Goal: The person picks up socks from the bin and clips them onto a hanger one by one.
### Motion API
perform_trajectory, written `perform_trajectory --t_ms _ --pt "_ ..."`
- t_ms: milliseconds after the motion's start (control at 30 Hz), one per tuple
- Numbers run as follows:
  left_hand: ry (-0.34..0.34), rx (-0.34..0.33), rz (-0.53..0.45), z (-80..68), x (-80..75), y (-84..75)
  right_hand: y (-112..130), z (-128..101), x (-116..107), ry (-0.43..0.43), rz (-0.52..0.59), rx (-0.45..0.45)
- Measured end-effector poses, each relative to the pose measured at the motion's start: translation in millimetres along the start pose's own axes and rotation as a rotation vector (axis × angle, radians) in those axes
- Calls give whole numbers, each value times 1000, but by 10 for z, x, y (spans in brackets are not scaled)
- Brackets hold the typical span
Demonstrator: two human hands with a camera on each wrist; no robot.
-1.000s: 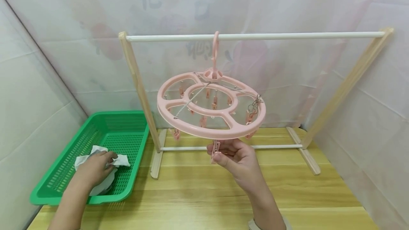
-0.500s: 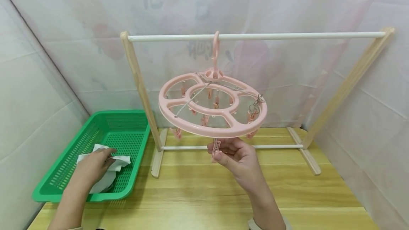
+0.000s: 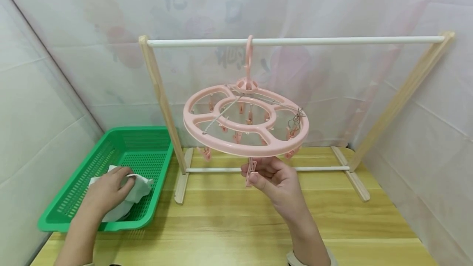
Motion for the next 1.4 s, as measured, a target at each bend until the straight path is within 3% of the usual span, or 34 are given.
perform_trajectory --t_ms 133,367,600,733,900,1000,1200,1400 --pt "-28 14 -37 8 -45 -32 -1 1 -2 4 3 -2" --pt "-238 74 -27 -35 -183 -137 -9 -8 2 11 18 -6" --pt "-390 57 -138 -53 -295 -229 -1 -3 6 16 29 -8" --pt "-407 23 -180 -35 -327 -270 6 -3 -1 13 41 0" --pt "-358 -59 -280 -67 -321 -288 19 -6 5 20 73 17" --pt "-373 -59 -325 -71 -331 -335 24 -9 6 21 84 19" --pt "-487 18 -365 -63 -409 -469 31 -6 2 24 90 11" --pt "-611 153 -384 -78 -514 -623 38 -6 0 23 86 10"
Point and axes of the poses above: each hand's wrist, its own z-axis towards the middle knuckle, its own x-axis out of the palm, y = z × x, the point moved 4 cm from there along z, towards the middle knuckle, and after that the axes turned 2 degrees about -y, right-handed, at the moved point
